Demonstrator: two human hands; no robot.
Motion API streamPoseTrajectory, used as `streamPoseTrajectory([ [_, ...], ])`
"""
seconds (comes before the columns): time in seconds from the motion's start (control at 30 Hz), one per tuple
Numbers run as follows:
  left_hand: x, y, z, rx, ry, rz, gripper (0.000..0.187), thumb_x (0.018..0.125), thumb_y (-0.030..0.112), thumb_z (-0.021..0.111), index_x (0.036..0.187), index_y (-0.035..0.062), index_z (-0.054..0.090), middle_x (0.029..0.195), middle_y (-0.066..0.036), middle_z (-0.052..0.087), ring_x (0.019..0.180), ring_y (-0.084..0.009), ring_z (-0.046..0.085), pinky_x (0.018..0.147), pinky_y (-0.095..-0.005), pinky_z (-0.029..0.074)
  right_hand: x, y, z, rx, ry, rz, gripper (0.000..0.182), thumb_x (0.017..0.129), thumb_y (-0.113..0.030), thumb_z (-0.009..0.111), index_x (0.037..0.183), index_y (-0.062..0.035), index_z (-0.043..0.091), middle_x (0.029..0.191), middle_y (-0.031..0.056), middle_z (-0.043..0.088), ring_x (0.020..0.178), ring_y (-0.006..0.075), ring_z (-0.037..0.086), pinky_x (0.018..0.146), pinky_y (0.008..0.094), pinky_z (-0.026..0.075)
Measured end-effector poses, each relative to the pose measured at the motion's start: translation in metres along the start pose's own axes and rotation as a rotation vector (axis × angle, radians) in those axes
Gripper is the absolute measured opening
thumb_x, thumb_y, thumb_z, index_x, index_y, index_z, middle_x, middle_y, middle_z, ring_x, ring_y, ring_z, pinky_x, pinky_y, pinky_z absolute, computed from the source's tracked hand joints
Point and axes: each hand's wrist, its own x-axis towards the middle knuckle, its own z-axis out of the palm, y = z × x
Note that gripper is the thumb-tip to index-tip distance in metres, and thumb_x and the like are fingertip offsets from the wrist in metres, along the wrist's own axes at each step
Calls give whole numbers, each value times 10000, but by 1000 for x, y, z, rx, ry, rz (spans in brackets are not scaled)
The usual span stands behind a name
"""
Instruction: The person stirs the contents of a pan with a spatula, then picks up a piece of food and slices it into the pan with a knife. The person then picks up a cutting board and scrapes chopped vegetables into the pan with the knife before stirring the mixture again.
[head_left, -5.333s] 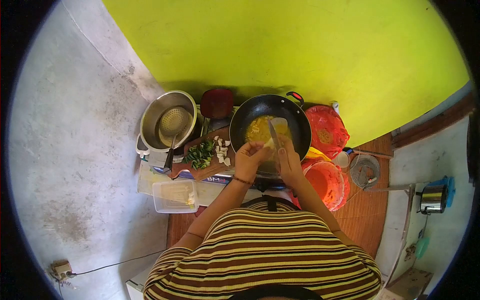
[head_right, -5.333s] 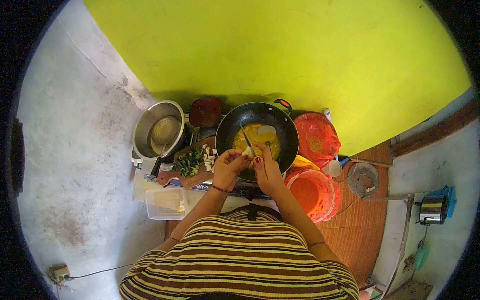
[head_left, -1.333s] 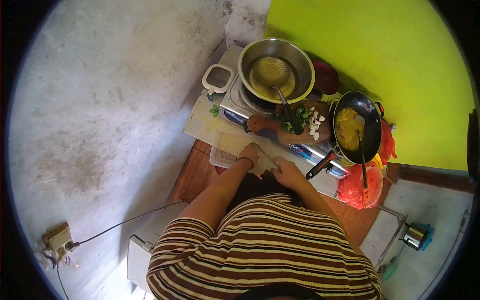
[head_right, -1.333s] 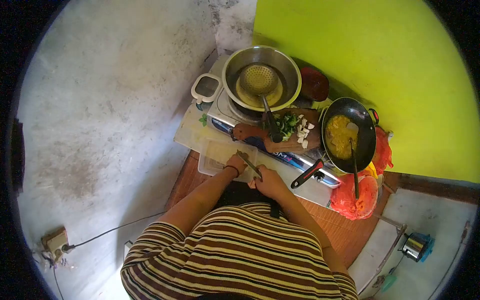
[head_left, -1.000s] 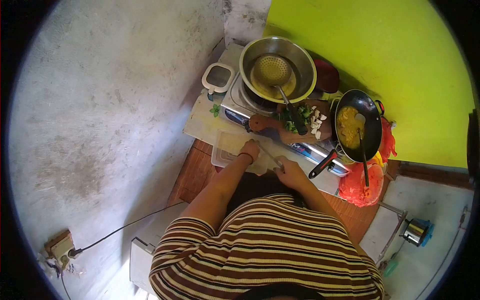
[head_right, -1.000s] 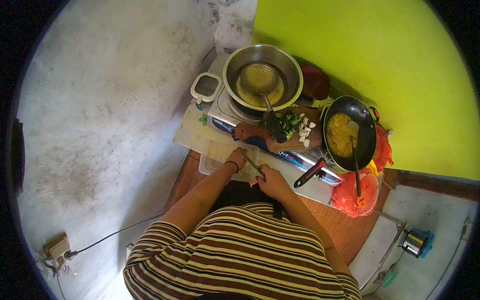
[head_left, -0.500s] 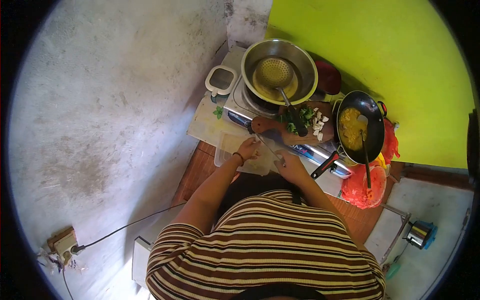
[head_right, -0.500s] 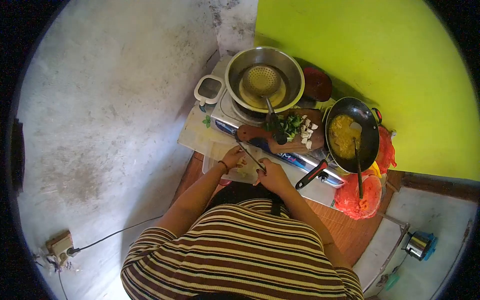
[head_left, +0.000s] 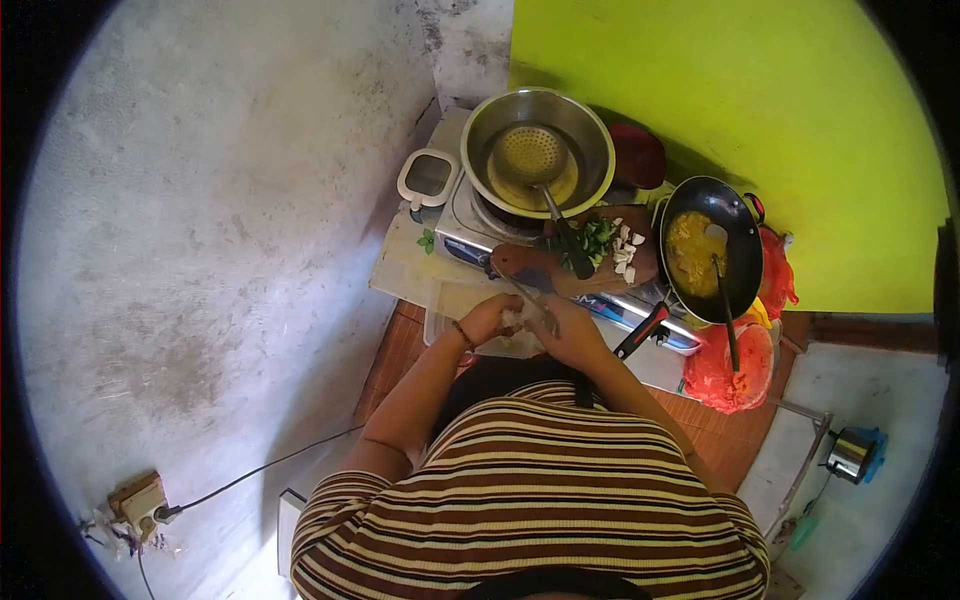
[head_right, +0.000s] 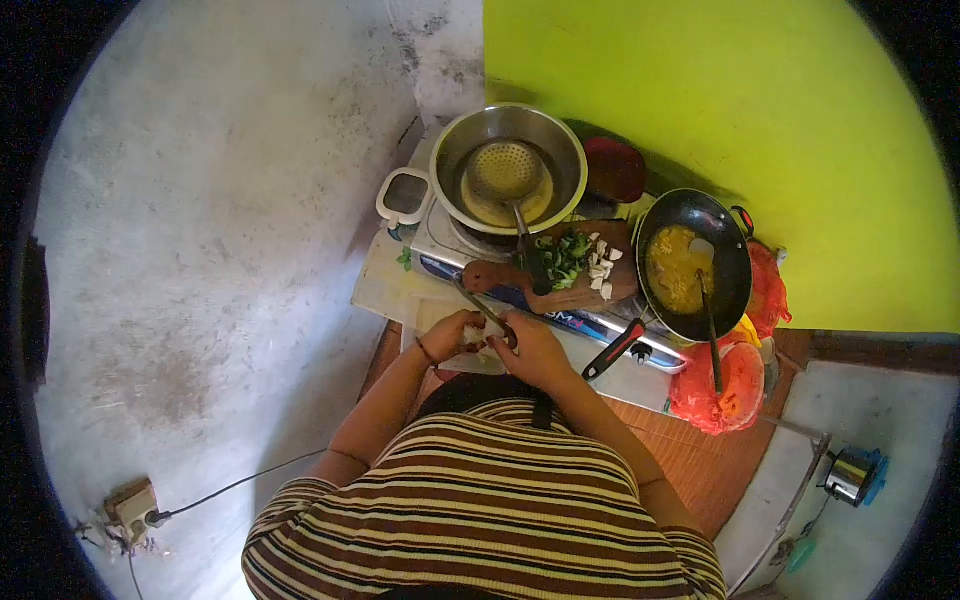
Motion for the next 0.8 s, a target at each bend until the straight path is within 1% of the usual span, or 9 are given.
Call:
streamPoseTrajectory([
  [0.1,8,51,-16,-304,-287,-313,270,852,214,595,1065,56,546,946,-74,582,824,-166,565,683,-298,479,-2,-3,-3,64,-54,28,322,788,-195,646,1025,-5,539,792,177,606,700,304,606,637,383,474],
  [0.2,5,37,17,-1126,-52,-517,261,906,293,472,1035,82,556,908,-56,575,770,-136,549,636,-268,455,-6,-2,-9,83,-84,60,307,779,-176,635,1026,-22,537,820,178,608,704,314,606,633,385,475],
  [0.3,9,34,34,-1234,-86,-354,355,916,356,447,1188,140,521,1047,-52,595,888,-175,581,717,-313,474,-14,-3,-23,60,-30,35,302,767,-158,625,1022,-28,529,875,177,605,732,323,606,640,391,477],
  [0.4,22,43,56,-1283,11,-325,348,928,365,409,1177,151,525,1044,-52,596,836,-180,579,676,-275,457,-26,4,-35,-29,44,-33,306,757,-146,621,1021,-31,520,918,172,595,774,331,602,651,398,478],
  [0.5,36,42,76,-1355,-49,-519,345,937,368,393,1152,133,527,1016,-55,603,812,-188,591,668,-284,468,-38,16,-48,-88,88,-34,326,746,-135,621,1035,-34,511,938,169,585,817,337,595,669,403,479],
  [0.6,50,54,78,-1327,-256,-534,342,950,365,363,1110,121,541,979,-57,611,794,-189,602,675,-302,484,-48,21,-70,-108,144,-6,343,737,-129,620,1048,-37,507,939,168,578,833,343,590,676,405,478],
  [0.7,72,92,82,-1387,-223,-485,285,949,302,401,1061,89,554,942,-59,611,791,-173,602,682,-288,496,-58,36,-92,-141,279,-48,332,734,-119,620,1037,-39,511,944,168,573,831,343,589,676,400,478],
  [0.77,89,106,97,-1033,-87,-216,250,938,221,437,1089,58,551,959,-65,612,795,-161,601,688,-273,500,-66,44,-106,-151,381,-91,313,731,-106,622,1019,-39,517,940,168,572,821,348,588,668,397,479],
  [0.8,97,117,100,-1019,-68,-181,243,929,179,452,1109,44,544,970,-69,612,801,-157,601,693,-268,502,-70,45,-114,-146,428,-111,301,730,-96,623,1008,-39,520,933,169,572,813,354,587,661,396,480],
])
